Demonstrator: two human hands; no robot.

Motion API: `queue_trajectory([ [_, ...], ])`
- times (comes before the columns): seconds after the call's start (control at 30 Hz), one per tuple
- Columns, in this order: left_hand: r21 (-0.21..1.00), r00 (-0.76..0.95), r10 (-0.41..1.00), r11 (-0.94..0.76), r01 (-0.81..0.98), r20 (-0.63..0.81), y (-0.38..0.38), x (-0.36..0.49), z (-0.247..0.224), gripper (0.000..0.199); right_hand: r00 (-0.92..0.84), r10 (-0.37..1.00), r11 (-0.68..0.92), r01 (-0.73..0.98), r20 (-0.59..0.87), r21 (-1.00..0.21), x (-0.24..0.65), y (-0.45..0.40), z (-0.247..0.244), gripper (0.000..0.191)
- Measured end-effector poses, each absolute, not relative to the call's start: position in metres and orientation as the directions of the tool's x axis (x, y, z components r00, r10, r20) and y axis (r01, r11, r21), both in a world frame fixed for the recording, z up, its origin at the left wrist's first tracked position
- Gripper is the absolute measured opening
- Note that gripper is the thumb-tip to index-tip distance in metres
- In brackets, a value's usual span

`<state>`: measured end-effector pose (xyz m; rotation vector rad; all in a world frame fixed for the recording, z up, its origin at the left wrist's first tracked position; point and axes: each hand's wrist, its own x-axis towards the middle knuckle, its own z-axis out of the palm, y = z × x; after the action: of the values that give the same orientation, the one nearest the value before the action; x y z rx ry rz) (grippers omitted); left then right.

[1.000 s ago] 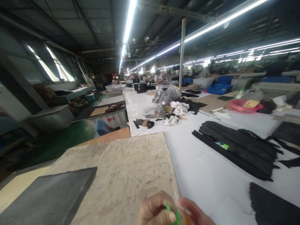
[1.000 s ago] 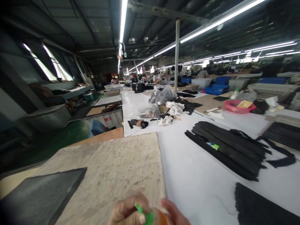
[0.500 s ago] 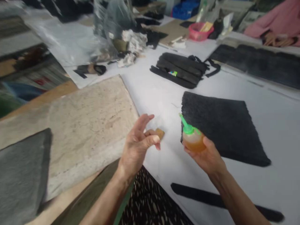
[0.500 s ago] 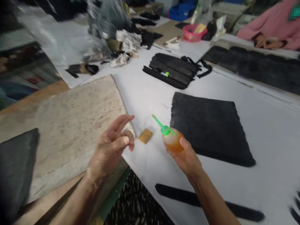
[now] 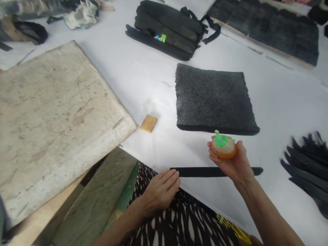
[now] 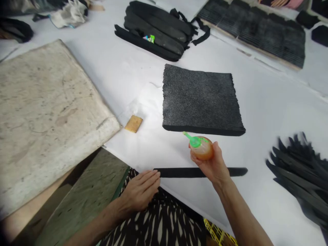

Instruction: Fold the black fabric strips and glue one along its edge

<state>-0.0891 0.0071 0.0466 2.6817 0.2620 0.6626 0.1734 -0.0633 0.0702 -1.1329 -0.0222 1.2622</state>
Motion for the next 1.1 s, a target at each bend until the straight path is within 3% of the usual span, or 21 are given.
queue_trajectory([
  [0.1,0.301,0.891,0.158,-0.953,0.025,0.425,-0.007,-0.097,0.024,0.022,0.395,0.733,-0.152,-0.699,-0.554,-0.699,0.170,-0.081,0.059,0.053],
  [0.27,0.271,0.869,0.186,-0.961,0.062,0.459,-0.014,-0.107,0.005,0.024,0.401,0.714,-0.241,-0.628,-0.574,-0.740,0.156,-0.123,0.039,0.043],
  [0.4,0.346,0.815,0.282,-0.932,0.107,0.507,-0.034,-0.103,0.003,0.022,0.491,0.700,-0.182,-0.579,-0.518,-0.795,0.136,-0.156,0.023,0.037],
  [0.47,0.480,0.768,0.378,-0.871,0.106,0.517,-0.047,-0.099,0.007,0.021,0.526,0.691,-0.140,-0.576,-0.496,-0.805,0.127,-0.170,0.018,0.037],
  [0.53,0.747,0.695,0.585,-0.657,0.103,0.419,-0.057,-0.097,0.014,0.017,0.545,0.688,-0.112,-0.573,-0.479,-0.812,0.120,-0.180,0.014,0.039],
  [0.6,0.982,0.618,0.772,-0.190,0.000,0.149,-0.060,-0.095,0.022,0.007,0.552,0.691,-0.093,-0.572,-0.467,-0.815,0.114,-0.187,0.013,0.042],
  [0.63,0.991,0.603,0.797,0.091,-0.095,-0.016,-0.060,-0.095,0.026,0.003,0.552,0.694,-0.083,-0.576,-0.462,-0.813,0.111,-0.189,0.013,0.043],
  [0.67,0.919,0.610,0.777,0.340,-0.200,-0.155,-0.058,-0.095,0.030,0.009,0.551,0.698,-0.070,-0.585,-0.458,-0.808,0.108,-0.191,0.013,0.044],
  [0.73,0.664,0.656,0.694,0.644,-0.380,-0.297,-0.054,-0.096,0.037,0.019,0.537,0.712,-0.047,-0.607,-0.453,-0.793,0.103,-0.193,0.014,0.044],
  [0.8,0.460,0.686,0.643,0.750,-0.475,-0.340,-0.050,-0.098,0.041,0.022,0.510,0.730,-0.047,-0.627,-0.456,-0.777,0.098,-0.195,0.015,0.043],
  [0.87,0.349,0.699,0.630,0.774,-0.529,-0.337,-0.049,-0.101,0.043,0.022,0.480,0.751,-0.062,-0.633,-0.454,-0.772,0.094,-0.197,0.018,0.041],
  [1.0,0.312,0.699,0.650,0.758,-0.572,-0.299,-0.050,-0.103,0.045,0.026,0.457,0.775,-0.075,-0.619,-0.436,-0.782,0.087,-0.202,0.027,0.041],
  [1.1,0.499,0.670,0.702,0.682,-0.534,-0.242,-0.051,-0.106,0.044,0.028,0.472,0.783,-0.080,-0.571,-0.406,-0.817,0.085,-0.203,0.029,0.048],
])
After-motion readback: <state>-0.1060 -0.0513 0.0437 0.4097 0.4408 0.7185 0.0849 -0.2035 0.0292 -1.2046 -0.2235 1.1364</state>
